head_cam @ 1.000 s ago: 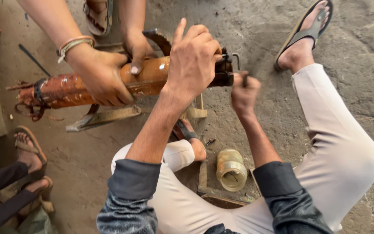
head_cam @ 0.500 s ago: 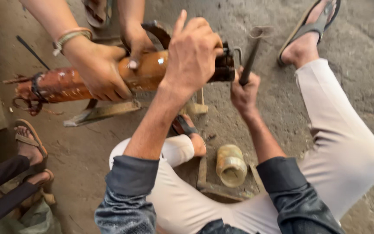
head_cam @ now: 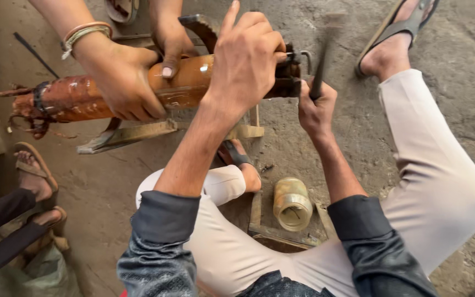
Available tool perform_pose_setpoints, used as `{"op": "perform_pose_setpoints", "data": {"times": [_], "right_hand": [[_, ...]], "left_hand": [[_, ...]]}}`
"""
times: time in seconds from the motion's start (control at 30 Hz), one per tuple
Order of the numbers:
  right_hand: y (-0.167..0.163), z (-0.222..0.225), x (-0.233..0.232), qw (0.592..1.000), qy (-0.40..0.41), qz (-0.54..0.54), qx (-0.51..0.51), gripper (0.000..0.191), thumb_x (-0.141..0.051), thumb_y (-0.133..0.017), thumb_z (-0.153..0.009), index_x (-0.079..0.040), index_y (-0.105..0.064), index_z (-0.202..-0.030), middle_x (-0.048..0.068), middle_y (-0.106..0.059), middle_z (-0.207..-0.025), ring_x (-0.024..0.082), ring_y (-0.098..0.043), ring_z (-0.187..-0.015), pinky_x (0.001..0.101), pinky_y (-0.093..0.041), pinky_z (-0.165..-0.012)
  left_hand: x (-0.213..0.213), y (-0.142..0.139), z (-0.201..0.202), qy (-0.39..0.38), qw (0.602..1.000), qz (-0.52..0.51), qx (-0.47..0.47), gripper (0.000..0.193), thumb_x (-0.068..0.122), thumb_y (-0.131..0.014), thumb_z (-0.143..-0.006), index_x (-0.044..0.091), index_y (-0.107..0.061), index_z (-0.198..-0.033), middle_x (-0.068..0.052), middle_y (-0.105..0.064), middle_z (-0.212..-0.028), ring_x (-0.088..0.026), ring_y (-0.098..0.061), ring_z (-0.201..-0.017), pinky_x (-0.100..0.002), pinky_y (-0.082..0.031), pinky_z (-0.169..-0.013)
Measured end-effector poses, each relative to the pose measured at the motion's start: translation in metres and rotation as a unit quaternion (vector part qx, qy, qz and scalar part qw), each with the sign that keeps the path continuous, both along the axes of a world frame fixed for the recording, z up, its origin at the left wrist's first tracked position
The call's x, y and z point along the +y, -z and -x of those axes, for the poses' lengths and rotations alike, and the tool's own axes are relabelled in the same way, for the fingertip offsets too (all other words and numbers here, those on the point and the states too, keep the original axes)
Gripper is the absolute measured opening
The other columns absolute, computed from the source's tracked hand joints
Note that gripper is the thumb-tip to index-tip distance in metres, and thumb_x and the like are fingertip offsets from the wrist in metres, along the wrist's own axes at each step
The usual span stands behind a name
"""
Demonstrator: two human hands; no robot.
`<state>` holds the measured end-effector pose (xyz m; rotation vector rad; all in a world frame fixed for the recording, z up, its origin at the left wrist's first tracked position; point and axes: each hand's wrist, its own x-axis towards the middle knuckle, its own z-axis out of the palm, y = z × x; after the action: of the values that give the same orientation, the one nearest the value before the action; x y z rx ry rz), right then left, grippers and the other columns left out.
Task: The person uses a metal rod and a hammer to work on a rusty metal pipe held in a wooden stand. They repeatedly insert the rod into the pipe and strike it with the hammer while another person holds the pipe steady.
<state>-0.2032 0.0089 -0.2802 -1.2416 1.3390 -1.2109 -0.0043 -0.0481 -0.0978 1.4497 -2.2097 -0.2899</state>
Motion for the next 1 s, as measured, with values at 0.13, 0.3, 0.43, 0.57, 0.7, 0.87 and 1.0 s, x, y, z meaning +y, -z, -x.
{"op": "perform_pose_setpoints", "data": {"times": [0.13,0.3,0.43,0.57,0.7,0.87,1.0], "right_hand": [[-0.001,-0.002,0.002,0.952,0.117,-0.121,-0.256,0.038,-0.012,-0.063,-0.1,-0.011,-0.04,-0.07,-0.006,-0.04,-0.053,0.007,-0.035,-0.044,0.0317,-0.031,-0.04],[0.001,-0.004,0.0,0.997,0.055,0.046,0.003,0.026,-0.007,-0.068,-0.109,-0.004,-0.054,-0.087,-0.004,-0.05,-0.08,0.005,-0.047,-0.074,0.0286,-0.04,-0.063],[0.002,0.002,-0.001,0.975,0.114,-0.099,-0.165,0.029,-0.011,-0.061,-0.1,-0.011,-0.049,-0.074,-0.006,-0.047,-0.057,0.006,-0.043,-0.047,0.0279,-0.037,-0.043],[0.009,0.006,-0.001,0.999,0.023,-0.03,0.003,0.038,-0.011,-0.065,-0.11,-0.009,-0.045,-0.078,-0.003,-0.044,-0.067,0.007,-0.041,-0.061,0.0268,-0.036,-0.052],[0.016,0.005,-0.001,0.989,0.114,-0.029,-0.088,0.025,-0.013,-0.06,-0.105,-0.013,-0.049,-0.083,-0.006,-0.051,-0.069,0.006,-0.05,-0.055,0.0261,-0.046,-0.047],[0.004,0.016,-0.004,0.995,0.034,-0.047,-0.086,0.041,-0.014,-0.064,-0.109,-0.01,-0.044,-0.073,-0.004,-0.041,-0.064,0.01,-0.04,-0.056,0.0287,-0.035,-0.048],[-0.011,0.015,-0.008,0.967,0.073,-0.072,-0.232,0.04,-0.021,-0.056,-0.108,-0.012,-0.046,-0.07,-0.004,-0.042,-0.056,0.008,-0.041,-0.046,0.0275,-0.036,-0.041]], "left_hand": [[-0.002,0.0,-0.001,0.003,0.999,0.034,-0.002,0.006,0.009,-0.079,-0.087,0.006,-0.075,-0.085,-0.009,-0.068,-0.088,-0.028,-0.063,-0.107,-0.058,-0.03,-0.121],[0.002,0.002,-0.001,-0.01,0.999,0.012,0.042,0.008,0.013,-0.081,-0.085,0.007,-0.076,-0.085,-0.006,-0.069,-0.087,-0.028,-0.063,-0.104,-0.057,-0.031,-0.119],[0.003,0.004,-0.003,-0.031,0.999,0.01,0.032,0.01,0.014,-0.08,-0.089,0.007,-0.076,-0.085,-0.004,-0.069,-0.087,-0.025,-0.062,-0.104,-0.051,-0.04,-0.113],[0.003,0.003,-0.003,-0.034,0.998,0.021,0.054,0.01,0.017,-0.083,-0.085,0.008,-0.078,-0.086,-0.004,-0.07,-0.087,-0.027,-0.06,-0.103,-0.046,-0.045,-0.099],[0.002,0.001,-0.001,-0.038,0.998,0.048,0.028,0.007,0.016,-0.082,-0.082,0.01,-0.079,-0.081,-0.002,-0.071,-0.083,-0.025,-0.062,-0.099,-0.052,-0.042,-0.105],[-0.003,0.0,-0.002,-0.024,0.999,0.003,0.031,0.01,0.018,-0.085,-0.079,0.009,-0.08,-0.079,-0.006,-0.071,-0.081,-0.028,-0.062,-0.097,-0.048,-0.044,-0.102],[0.0,-0.005,-0.001,-0.033,0.998,0.034,0.036,0.007,0.015,-0.083,-0.081,0.009,-0.079,-0.08,-0.004,-0.072,-0.083,-0.026,-0.063,-0.101,-0.051,-0.04,-0.105]]}}
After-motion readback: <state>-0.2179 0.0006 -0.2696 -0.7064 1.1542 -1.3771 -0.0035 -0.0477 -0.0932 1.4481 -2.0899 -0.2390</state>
